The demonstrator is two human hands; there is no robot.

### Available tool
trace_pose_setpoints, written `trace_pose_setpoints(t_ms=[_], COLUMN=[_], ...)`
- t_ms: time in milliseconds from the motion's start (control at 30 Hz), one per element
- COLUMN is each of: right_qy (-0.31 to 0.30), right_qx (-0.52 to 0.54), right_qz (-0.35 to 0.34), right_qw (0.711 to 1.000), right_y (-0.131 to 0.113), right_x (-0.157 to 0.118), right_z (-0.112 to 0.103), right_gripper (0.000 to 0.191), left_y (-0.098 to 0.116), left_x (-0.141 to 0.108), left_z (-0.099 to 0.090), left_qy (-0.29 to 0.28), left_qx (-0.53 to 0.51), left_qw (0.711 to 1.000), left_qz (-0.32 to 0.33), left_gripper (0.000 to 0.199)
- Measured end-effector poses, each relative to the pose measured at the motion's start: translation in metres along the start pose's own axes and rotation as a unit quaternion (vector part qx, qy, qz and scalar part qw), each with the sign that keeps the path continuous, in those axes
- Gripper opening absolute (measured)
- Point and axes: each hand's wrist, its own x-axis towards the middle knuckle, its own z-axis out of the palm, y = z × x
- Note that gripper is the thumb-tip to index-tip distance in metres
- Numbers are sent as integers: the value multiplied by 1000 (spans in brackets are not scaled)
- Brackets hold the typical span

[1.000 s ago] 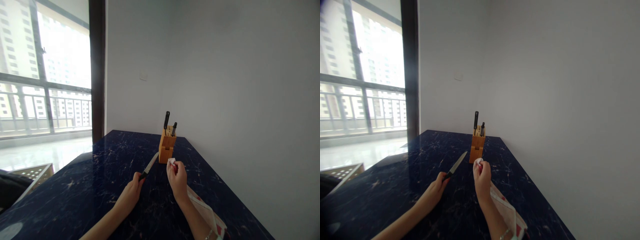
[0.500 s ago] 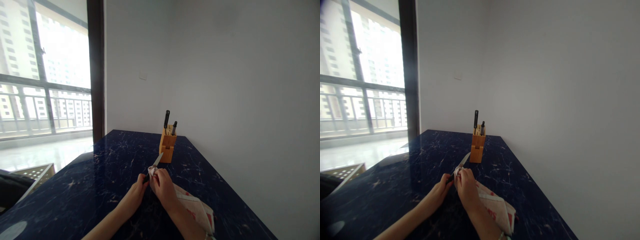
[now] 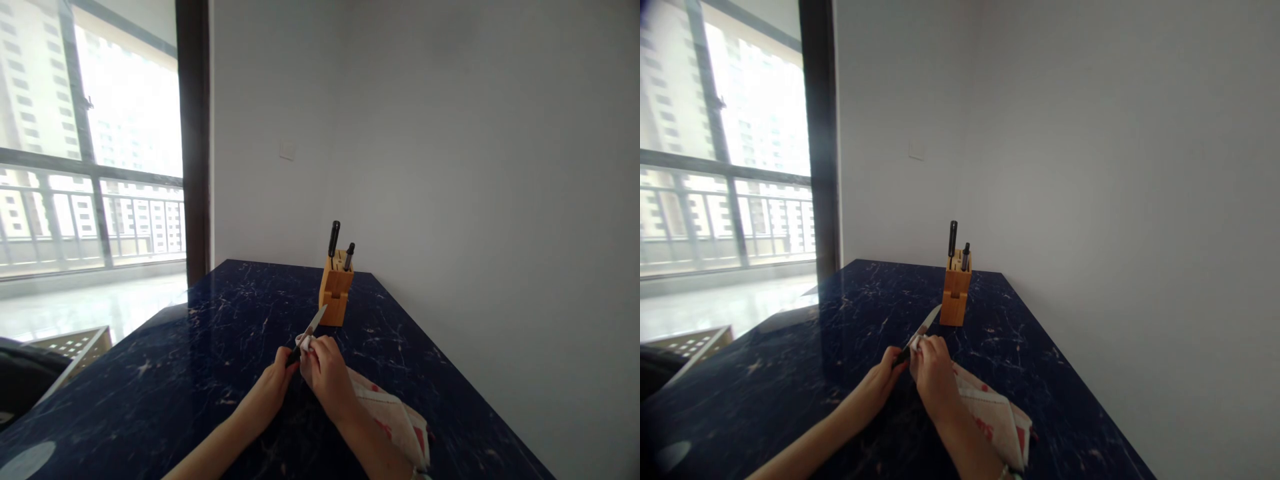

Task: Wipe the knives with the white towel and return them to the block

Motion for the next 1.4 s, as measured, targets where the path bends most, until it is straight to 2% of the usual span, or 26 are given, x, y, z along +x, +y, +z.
trace_pose_setpoints(t_ms=[300, 467, 733, 1033, 1133, 1267, 1333, 1400], right_qy=[11, 22, 4, 18, 40, 113, 132, 121], right_qx=[-19, -33, -28, -37, -38, -15, 4, 19], right_qz=[-10, -30, -17, 1, 32, 57, 55, 28], right_qw=[1000, 999, 999, 999, 998, 992, 990, 992], right_y=[-1, -1, -1, 2, 7, 13, 13, 11], right_x=[0, 0, -1, 0, 1, 1, 1, 1], right_z=[0, 1, 1, 5, 3, -6, -8, -7], right_gripper=[22, 24, 24, 14, 14, 16, 16, 16], left_y=[0, -2, -10, -4, -2, -3, -4, -7], left_x=[1, 0, 2, 2, 3, 5, 5, 4], left_z=[0, 1, 4, -2, -4, -4, -2, 0], left_qy=[-9, 0, -8, -13, -5, 5, 1, -11], left_qx=[3, 18, 25, -14, -25, -16, -12, -9], left_qw=[1000, 1000, 1000, 1000, 999, 999, 999, 999], left_qz=[-4, 15, 7, -19, -33, -49, -50, -40], left_gripper=[17, 18, 19, 14, 15, 16, 16, 16])
